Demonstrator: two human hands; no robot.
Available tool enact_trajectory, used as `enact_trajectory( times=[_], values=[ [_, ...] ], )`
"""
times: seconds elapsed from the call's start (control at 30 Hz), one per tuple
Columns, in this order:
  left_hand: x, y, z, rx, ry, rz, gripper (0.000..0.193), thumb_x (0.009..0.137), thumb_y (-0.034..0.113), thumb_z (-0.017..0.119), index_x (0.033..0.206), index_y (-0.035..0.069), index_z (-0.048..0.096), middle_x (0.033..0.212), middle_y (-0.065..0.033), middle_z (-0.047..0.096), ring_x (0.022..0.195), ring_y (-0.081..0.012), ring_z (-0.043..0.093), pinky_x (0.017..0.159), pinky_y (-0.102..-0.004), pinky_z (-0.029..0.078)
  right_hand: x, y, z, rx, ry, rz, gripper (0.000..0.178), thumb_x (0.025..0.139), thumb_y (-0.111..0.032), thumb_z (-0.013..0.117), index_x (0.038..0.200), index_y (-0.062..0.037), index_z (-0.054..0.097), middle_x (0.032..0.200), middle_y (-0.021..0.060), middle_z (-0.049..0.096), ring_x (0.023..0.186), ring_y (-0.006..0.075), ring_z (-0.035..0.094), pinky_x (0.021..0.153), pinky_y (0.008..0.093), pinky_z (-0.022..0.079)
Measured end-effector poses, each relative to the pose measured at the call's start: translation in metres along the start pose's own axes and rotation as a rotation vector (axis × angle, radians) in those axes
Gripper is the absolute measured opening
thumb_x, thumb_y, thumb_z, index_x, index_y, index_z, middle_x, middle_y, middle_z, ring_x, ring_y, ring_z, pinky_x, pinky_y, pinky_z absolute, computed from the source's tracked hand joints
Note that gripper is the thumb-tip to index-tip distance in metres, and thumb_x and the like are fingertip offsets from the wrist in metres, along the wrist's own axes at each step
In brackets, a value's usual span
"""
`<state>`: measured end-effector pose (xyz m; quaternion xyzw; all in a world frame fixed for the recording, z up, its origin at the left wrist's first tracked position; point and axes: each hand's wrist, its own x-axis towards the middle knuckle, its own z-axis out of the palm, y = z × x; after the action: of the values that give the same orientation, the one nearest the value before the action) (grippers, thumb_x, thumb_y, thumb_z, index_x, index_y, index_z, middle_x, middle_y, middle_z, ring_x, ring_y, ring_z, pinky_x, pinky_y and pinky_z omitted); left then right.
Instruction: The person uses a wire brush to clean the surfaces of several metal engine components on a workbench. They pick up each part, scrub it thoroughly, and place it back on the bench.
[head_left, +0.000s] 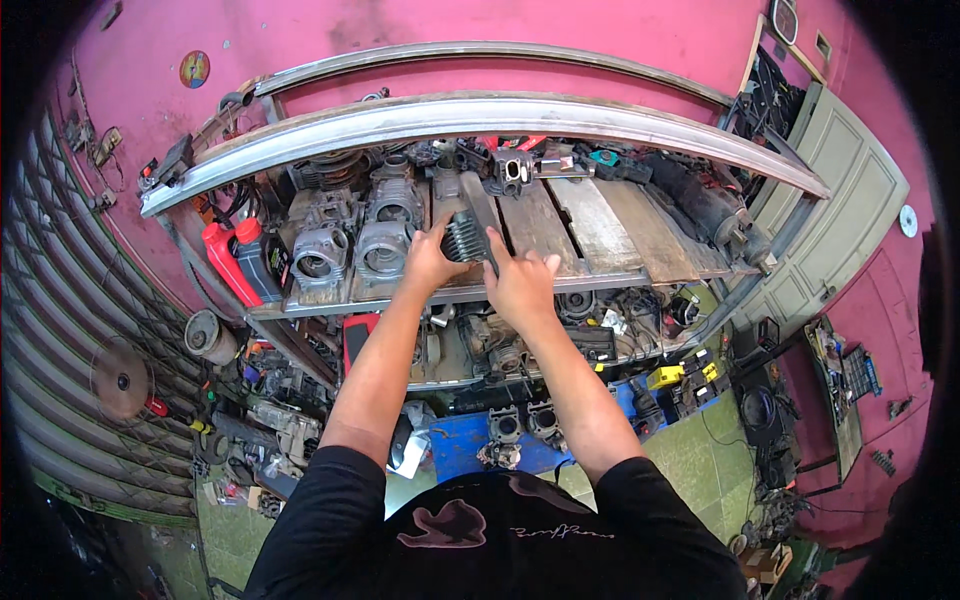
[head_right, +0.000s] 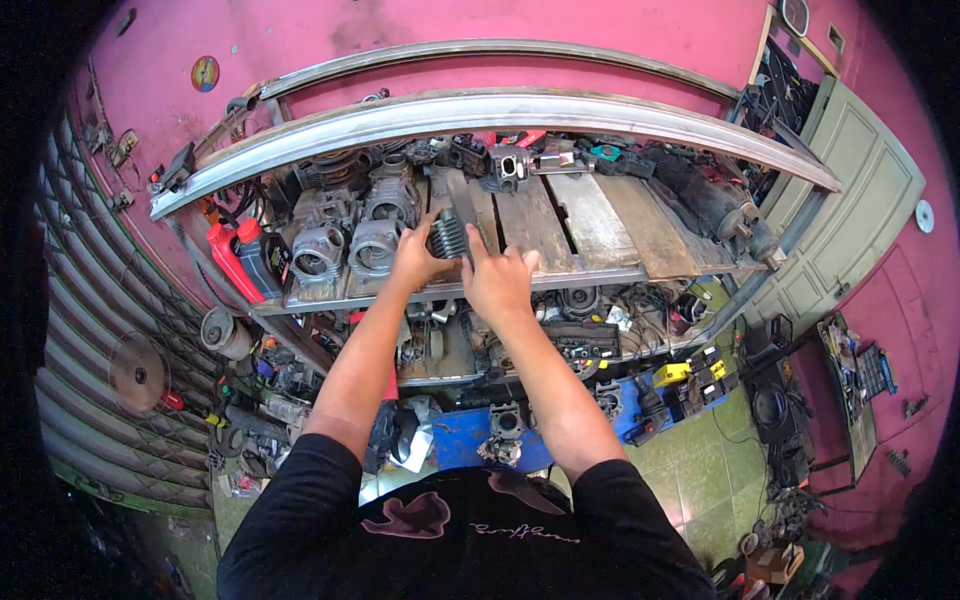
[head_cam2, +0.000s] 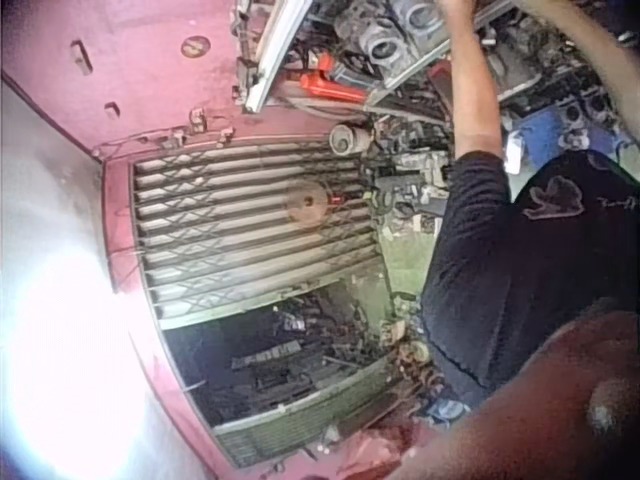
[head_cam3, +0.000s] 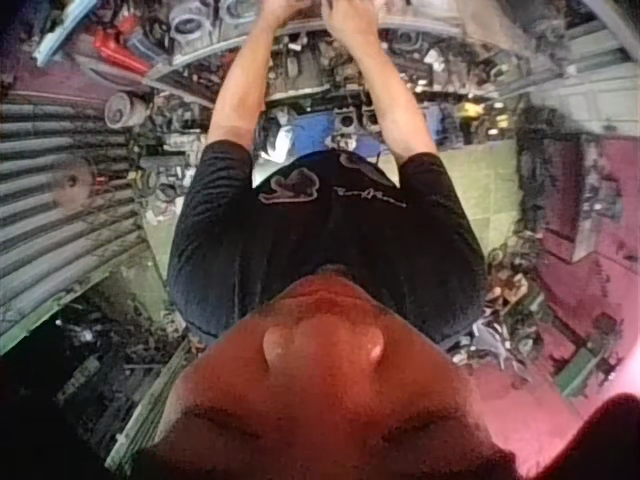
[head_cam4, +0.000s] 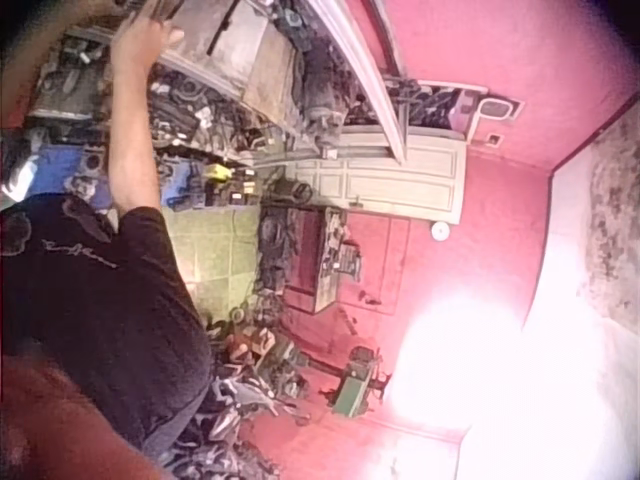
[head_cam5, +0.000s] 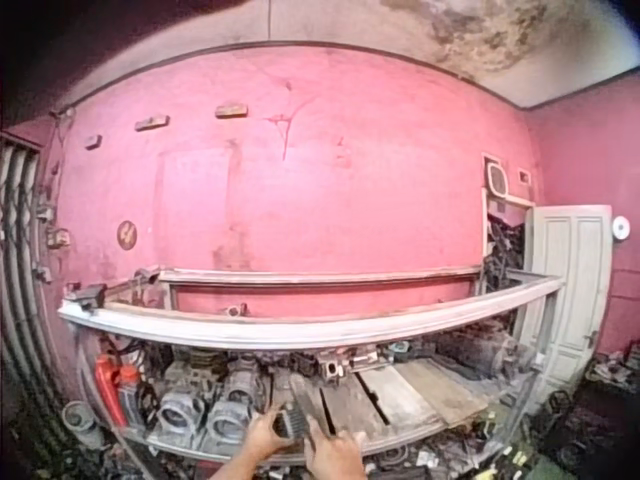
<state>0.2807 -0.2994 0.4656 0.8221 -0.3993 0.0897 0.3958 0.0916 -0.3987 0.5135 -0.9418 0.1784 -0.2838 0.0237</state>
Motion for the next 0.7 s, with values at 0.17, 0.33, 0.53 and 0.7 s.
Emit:
enact_trajectory(
  times=[0.17,0.33,0.53,0.7],
  values=[
    [-0.005,0.027,-0.005,0.058,0.007,-0.121,0.111,0.055,0.031,0.099,0.153,0.014,0.051,0.12,-0.0236,0.072,0.115,-0.0444,0.065,0.102,-0.0499,0.054,-0.018,0.004,0.025,-0.02,0.173,-0.121,0.068,0.093,-0.028,0.072,0.157,-0.0207,0.05,0.087,0.0102,0.074,0.094,0.0308,0.064,0.085,0.0491,0.035],
    [-0.005,0.024,-0.007,0.1,0.008,-0.117,0.112,0.055,0.031,0.098,0.155,0.016,0.049,0.12,-0.0268,0.071,0.116,-0.0439,0.066,0.102,-0.0498,0.055,-0.076,-0.007,0.035,0.001,0.175,-0.082,0.076,0.089,-0.026,0.077,0.159,-0.0213,0.047,0.094,0.0094,0.07,0.092,0.0279,0.06,0.086,0.0493,0.035],
    [0.0,0.001,-0.002,0.074,-0.061,-0.156,0.111,0.056,0.032,0.098,0.155,0.02,0.049,0.122,-0.0271,0.071,0.112,-0.0445,0.069,0.099,-0.0506,0.057,-0.116,-0.007,0.035,0.05,0.224,-0.117,0.074,0.089,-0.027,0.077,0.158,-0.0232,0.05,0.086,0.0066,0.065,0.092,0.0271,0.058,0.085,0.0503,0.035],
    [-0.006,0.013,-0.006,0.018,-0.064,-0.098,0.109,0.056,0.034,0.098,0.153,0.018,0.051,0.122,-0.0277,0.071,0.114,-0.0445,0.068,0.1,-0.0511,0.056,-0.093,-0.009,0.029,0.023,0.21,-0.074,0.075,0.09,-0.026,0.076,0.159,-0.0247,0.048,0.095,0.0097,0.07,0.096,0.0287,0.06,0.086,0.0524,0.036]
  ],
)
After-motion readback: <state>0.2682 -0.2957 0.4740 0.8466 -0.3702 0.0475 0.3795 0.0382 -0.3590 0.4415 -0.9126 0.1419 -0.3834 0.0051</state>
